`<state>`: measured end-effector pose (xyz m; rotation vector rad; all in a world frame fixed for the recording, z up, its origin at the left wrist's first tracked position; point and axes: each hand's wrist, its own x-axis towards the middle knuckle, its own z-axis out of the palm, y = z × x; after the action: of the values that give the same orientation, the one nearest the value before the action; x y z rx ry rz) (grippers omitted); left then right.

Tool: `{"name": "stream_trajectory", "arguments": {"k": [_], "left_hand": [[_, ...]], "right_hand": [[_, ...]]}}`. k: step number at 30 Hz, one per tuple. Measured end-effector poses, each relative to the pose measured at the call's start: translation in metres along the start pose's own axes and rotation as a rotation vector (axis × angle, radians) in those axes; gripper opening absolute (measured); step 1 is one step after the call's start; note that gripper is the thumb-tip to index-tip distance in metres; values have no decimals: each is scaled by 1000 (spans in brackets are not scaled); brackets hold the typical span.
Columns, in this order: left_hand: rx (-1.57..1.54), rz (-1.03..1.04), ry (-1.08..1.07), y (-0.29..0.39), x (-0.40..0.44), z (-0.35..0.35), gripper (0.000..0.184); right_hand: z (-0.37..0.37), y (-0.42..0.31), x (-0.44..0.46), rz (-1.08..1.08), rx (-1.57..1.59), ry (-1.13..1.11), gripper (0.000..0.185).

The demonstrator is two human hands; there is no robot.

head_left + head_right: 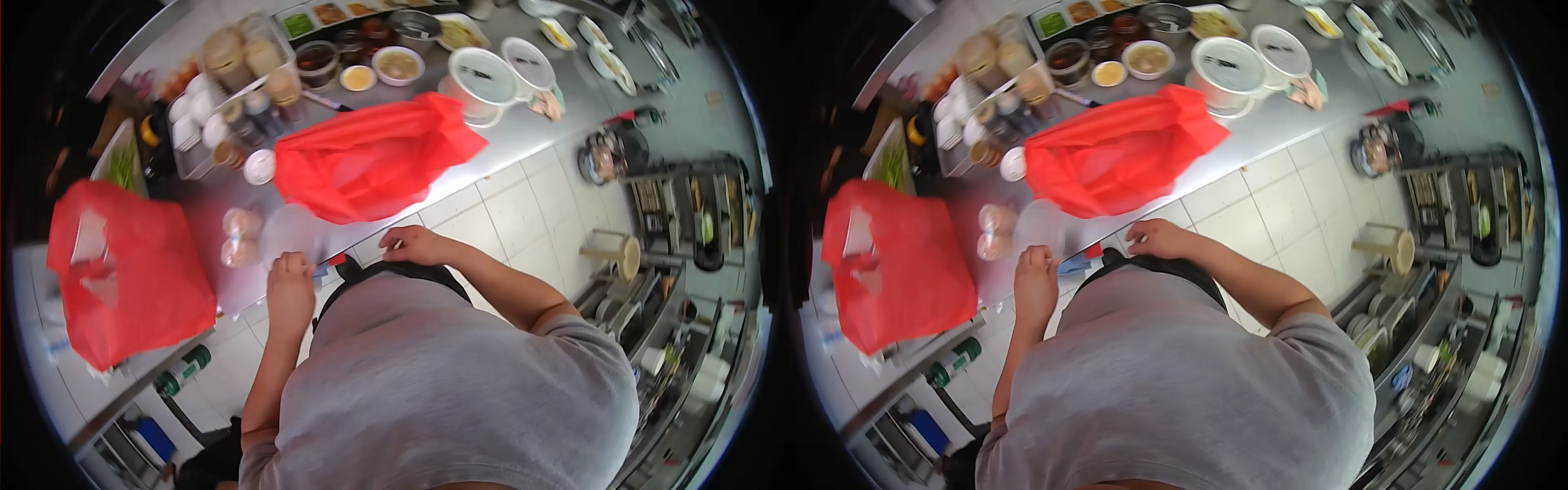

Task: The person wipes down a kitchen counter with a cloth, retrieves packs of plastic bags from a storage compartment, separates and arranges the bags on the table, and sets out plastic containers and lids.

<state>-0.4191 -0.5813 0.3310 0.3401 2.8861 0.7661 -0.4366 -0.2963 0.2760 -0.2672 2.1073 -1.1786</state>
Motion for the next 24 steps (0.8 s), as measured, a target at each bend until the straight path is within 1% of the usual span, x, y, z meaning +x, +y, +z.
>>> {"name": "stream_trajectory", "arguments": {"k": [1,3,4,5,7,9,10,11,12,14,16,17,19,20,22,24], "left_hand": [[91,-9,-25,-5,5,14,24],[211,-36,85,-13,18,41,33],[272,-48,142,-7,25,50,38],[212,-29,174,7,31,54,41],[94,-10,252,41,46,57,48],[42,50,229,80,53,68,46],[23,77,213,101,53,74,45],[9,82,163,122,51,79,43],[-1,86,113,143,47,85,42],[-12,82,33,172,39,97,40],[-19,56,-39,188,26,106,38],[-8,17,-78,190,17,107,37],[-8,-53,-119,190,5,116,36],[-19,-76,-127,192,-1,119,33],[-32,-138,-166,197,-12,126,31],[-70,-203,-182,208,-21,131,27]], "right_hand": [[-1,44,-5,40,-38,23,39],[-12,108,-18,419,304,-9,34],[-19,148,-20,485,432,-24,33],[-25,187,-22,548,560,-46,32],[-40,239,-25,627,814,162,32],[-56,285,0,707,956,370,31],[-62,301,13,640,1048,470,33],[-68,307,24,574,1143,568,35],[-73,314,37,497,1216,574,40],[-83,297,63,485,1354,596,42],[-79,287,85,274,1472,603,36],[-60,311,114,270,1494,633,29],[-62,301,109,395,1570,646,22],[-57,301,110,446,1548,627,22],[-30,294,106,557,1407,493,24],[8,287,107,627,1216,271,27]]}}
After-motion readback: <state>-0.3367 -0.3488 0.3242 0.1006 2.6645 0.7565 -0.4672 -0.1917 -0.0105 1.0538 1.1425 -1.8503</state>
